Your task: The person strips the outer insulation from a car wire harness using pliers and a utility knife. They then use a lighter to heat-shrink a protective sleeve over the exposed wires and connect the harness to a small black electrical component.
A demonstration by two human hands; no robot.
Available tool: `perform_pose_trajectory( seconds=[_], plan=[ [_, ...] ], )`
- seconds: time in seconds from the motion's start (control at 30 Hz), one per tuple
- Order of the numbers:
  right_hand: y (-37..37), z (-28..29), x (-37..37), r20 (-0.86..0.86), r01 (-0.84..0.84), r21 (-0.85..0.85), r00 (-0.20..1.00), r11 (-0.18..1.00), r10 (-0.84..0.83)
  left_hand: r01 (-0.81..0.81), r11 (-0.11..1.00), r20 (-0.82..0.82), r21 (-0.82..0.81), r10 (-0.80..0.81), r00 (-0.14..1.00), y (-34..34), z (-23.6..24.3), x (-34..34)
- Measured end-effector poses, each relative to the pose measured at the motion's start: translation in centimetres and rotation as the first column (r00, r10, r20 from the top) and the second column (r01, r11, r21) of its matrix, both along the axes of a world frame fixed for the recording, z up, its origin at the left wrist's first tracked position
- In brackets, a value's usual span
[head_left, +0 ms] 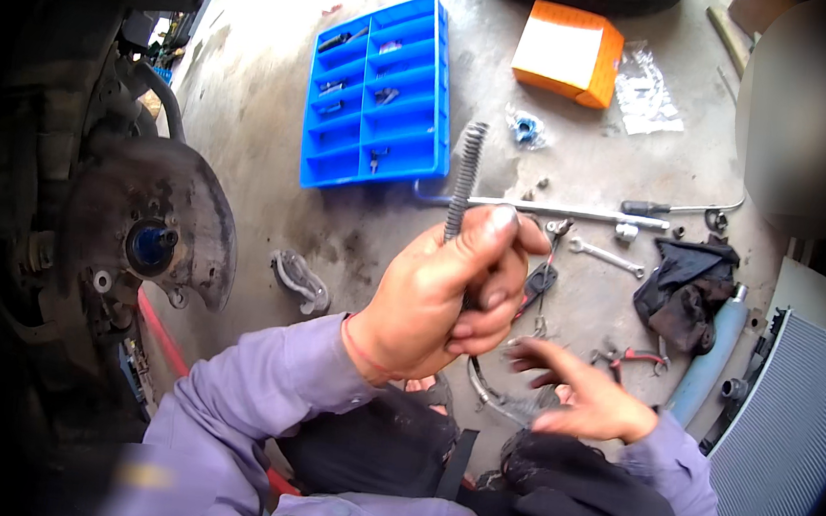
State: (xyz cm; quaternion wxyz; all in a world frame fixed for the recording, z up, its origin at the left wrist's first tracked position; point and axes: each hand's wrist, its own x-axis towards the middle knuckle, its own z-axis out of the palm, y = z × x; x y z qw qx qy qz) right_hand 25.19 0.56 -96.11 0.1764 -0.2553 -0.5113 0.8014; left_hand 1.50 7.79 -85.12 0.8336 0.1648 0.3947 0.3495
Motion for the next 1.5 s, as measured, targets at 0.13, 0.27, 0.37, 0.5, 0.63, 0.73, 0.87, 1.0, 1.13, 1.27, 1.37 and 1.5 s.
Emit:
perform_pose_trajectory(
  seconds=[0.13,0.27,0.37,0.5,0.63,0.73,0.87,1.0,1.13,1.27,1.37,1.5],
  plan=[
    [0.8,2.6,-4.3,0.062,-0.05,0.066,0.997,0.997,0.046,-0.218,0.973,-0.039,0.077,0.222,0.974,1.2,-0.3,1.3],
    [0.1,3.0,-5.4,0.112,0.205,-0.028,0.973,0.978,-0.201,-0.019,0.952,-0.317,0.306,0.121,0.941,-0.2,-2.1,1.6],
    [-0.4,1.8,-5.2,0.202,0.251,0.117,0.941,0.961,-0.271,0.047,0.931,-0.483,0.363,0.144,0.863,-0.3,-2.5,1.5],
    [0.5,1.7,-4.0,0.247,0.332,0.289,0.88,0.898,-0.405,-0.089,0.906,-0.518,0.415,0.315,0.795,2.6,-2.1,-0.5],
    [1.3,1.9,-4.2,0.365,0.322,0.29,0.833,0.901,-0.415,-0.079,0.901,-0.5,0.427,0.308,0.81,1.8,-2.6,0.8],
    [1.2,2.0,-4.3,0.43,0.33,0.242,0.806,0.912,-0.406,-0.068,0.85,-0.495,0.523,0.367,0.788,1.4,-2.4,1.1],
    [1.0,1.8,-5.7,0.282,0.414,0.171,0.849,0.894,-0.447,-0.112,0.87,-0.465,0.48,0.36,0.809,1.5,-3.4,1.0],
    [1.0,1.5,-5.6,0.206,0.258,0.189,0.933,0.948,-0.295,-0.039,0.902,-0.521,0.43,0.283,0.806,0.5,-3.2,1.8],
    [0.4,2.1,-6.6,0.11,0.406,0.256,0.889,0.878,-0.443,-0.031,0.86,-0.448,0.509,0.296,0.843,-0.4,-3.2,1.8],
    [-0.1,1.1,-6.2,0.124,0.469,0.229,0.855,0.853,-0.504,0.057,0.819,-0.477,0.571,0.275,0.835,-2.4,-4.2,2.8],
    [0.5,2.0,-5.4,0.118,0.468,-0.179,0.883,0.865,-0.454,0.098,0.802,-0.498,0.59,0.266,0.825,-2.4,-4.4,2.5],
    [0.3,1.7,-4.6,0.086,0.26,-0.353,0.966,0.899,-0.245,0.019,0.824,-0.459,0.567,0.297,0.837,-0.8,-3.5,1.9]
  ],
)
